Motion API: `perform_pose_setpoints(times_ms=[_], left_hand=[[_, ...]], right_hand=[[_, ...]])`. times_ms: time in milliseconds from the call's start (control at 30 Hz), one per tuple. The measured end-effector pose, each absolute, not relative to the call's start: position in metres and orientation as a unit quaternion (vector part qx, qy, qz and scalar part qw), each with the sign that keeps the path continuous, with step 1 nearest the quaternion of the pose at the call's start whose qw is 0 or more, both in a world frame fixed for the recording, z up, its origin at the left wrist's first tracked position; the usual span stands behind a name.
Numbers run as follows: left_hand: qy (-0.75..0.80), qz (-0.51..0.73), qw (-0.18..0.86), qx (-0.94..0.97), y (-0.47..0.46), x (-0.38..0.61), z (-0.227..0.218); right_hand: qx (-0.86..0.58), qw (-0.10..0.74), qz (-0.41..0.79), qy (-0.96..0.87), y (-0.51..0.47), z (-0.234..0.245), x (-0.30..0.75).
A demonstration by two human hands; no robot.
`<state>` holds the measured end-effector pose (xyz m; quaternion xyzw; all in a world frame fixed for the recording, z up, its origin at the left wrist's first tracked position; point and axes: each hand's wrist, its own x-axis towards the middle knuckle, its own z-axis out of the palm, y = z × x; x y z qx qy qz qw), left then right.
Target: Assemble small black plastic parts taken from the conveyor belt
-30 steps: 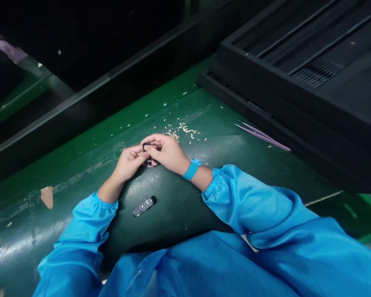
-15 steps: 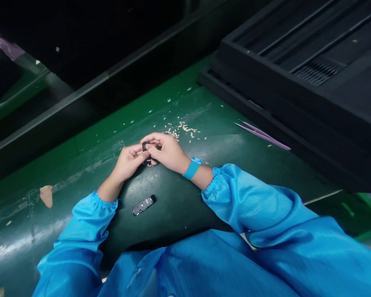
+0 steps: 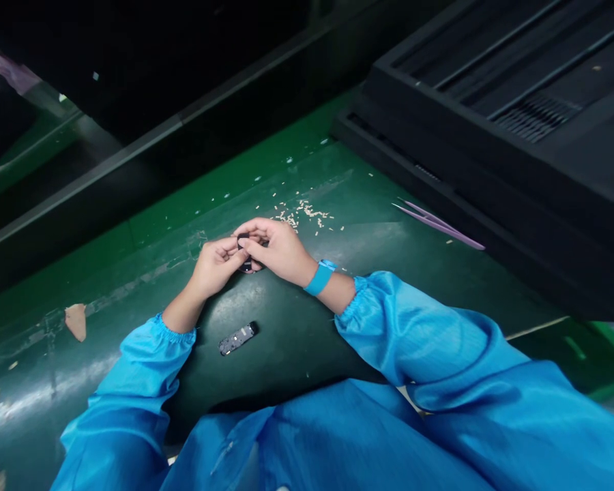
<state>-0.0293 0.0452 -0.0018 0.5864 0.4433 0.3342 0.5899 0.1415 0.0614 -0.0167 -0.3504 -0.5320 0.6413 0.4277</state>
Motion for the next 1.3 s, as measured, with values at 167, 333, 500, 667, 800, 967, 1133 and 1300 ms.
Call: perform_pose_setpoints(times_ms=[167, 333, 500, 667, 800, 967, 1133, 1300], left_hand=[[0.449, 0.329, 0.582, 0.593, 0.045, -0.029, -0.002], [0.462, 0.315, 0.552, 0.619, 0.043, -0.030, -0.004], [0.468, 0.312, 0.527, 0.637, 0.040, -0.029, -0.009], [0.472, 0.366, 0.573, 0.561, 0.044, -0.028, -0.007], [0.497, 0.424, 0.604, 0.457, 0.051, -0.029, -0.005], [0.516, 0.429, 0.611, 0.419, 0.052, -0.030, -0.006], [0.512, 0.450, 0.608, 0.406, 0.051, -0.029, -0.007], [0.503, 0.455, 0.606, 0.415, 0.052, -0.028, -0.006]], right_hand=[[-0.354, 0.424, 0.644, -0.529, 0.061, -0.016, 0.141], [-0.354, 0.424, 0.639, -0.536, 0.062, -0.013, 0.143], [-0.371, 0.410, 0.615, -0.562, 0.064, -0.014, 0.143], [-0.392, 0.466, 0.524, -0.595, 0.063, -0.018, 0.137], [-0.393, 0.487, 0.478, -0.617, 0.058, -0.017, 0.136], [-0.393, 0.490, 0.365, -0.688, 0.051, -0.013, 0.138], [-0.396, 0.488, 0.350, -0.694, 0.050, -0.013, 0.139], [-0.401, 0.482, 0.358, -0.692, 0.050, -0.013, 0.139]])
